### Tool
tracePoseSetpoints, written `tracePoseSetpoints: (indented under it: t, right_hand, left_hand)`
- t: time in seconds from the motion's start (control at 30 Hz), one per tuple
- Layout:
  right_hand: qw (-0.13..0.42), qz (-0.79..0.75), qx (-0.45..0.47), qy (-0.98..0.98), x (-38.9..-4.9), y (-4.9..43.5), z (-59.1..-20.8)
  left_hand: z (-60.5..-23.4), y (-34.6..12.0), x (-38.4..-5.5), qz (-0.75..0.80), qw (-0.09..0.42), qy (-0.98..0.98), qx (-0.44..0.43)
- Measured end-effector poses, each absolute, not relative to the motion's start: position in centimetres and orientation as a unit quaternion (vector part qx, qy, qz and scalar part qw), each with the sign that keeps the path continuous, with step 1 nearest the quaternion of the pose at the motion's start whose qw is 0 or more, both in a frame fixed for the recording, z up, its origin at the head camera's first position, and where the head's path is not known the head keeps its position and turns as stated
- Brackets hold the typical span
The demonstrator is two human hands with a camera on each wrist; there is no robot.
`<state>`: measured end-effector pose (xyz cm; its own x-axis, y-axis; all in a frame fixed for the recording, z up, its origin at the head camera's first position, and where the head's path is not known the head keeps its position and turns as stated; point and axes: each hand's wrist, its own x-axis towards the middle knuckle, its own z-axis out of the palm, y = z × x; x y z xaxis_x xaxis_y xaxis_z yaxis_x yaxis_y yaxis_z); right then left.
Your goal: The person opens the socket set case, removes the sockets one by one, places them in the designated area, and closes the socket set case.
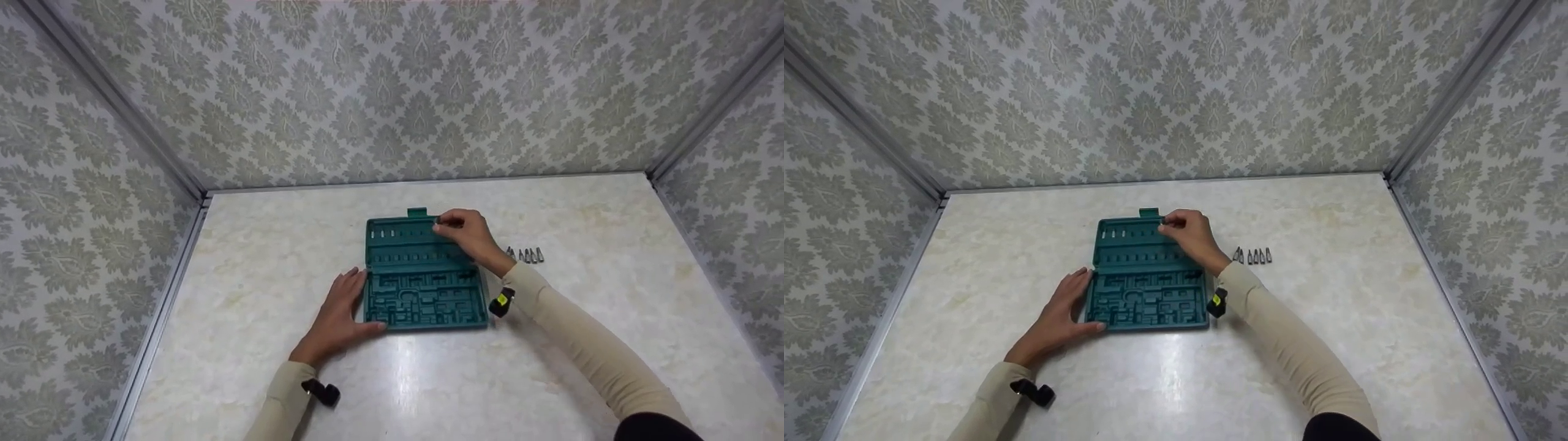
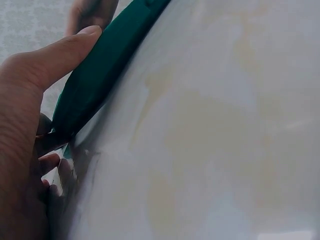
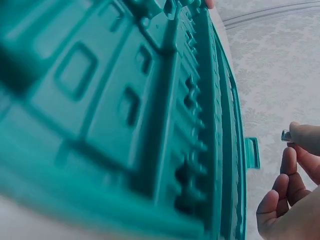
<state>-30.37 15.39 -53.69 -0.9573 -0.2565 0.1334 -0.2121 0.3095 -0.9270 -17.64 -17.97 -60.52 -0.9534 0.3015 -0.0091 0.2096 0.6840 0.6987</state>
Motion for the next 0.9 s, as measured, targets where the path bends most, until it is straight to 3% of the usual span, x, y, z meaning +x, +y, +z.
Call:
tracePoseSetpoints:
  t: [0.57,0.9]
  right_hand:
    - [-0.018,-0.514,-0.102,0.851,-27.5,22.7,-53.7]
    - [-0.005,-0.519,-0.067,0.852,-25.4,27.5,-54.3]
  left_hand:
    - [-60.4,-18.2,-17.8,0.367,0.057,0.916,0.151]
    - [-60.6,-18.2,-17.6,0.374,0.057,0.913,0.150]
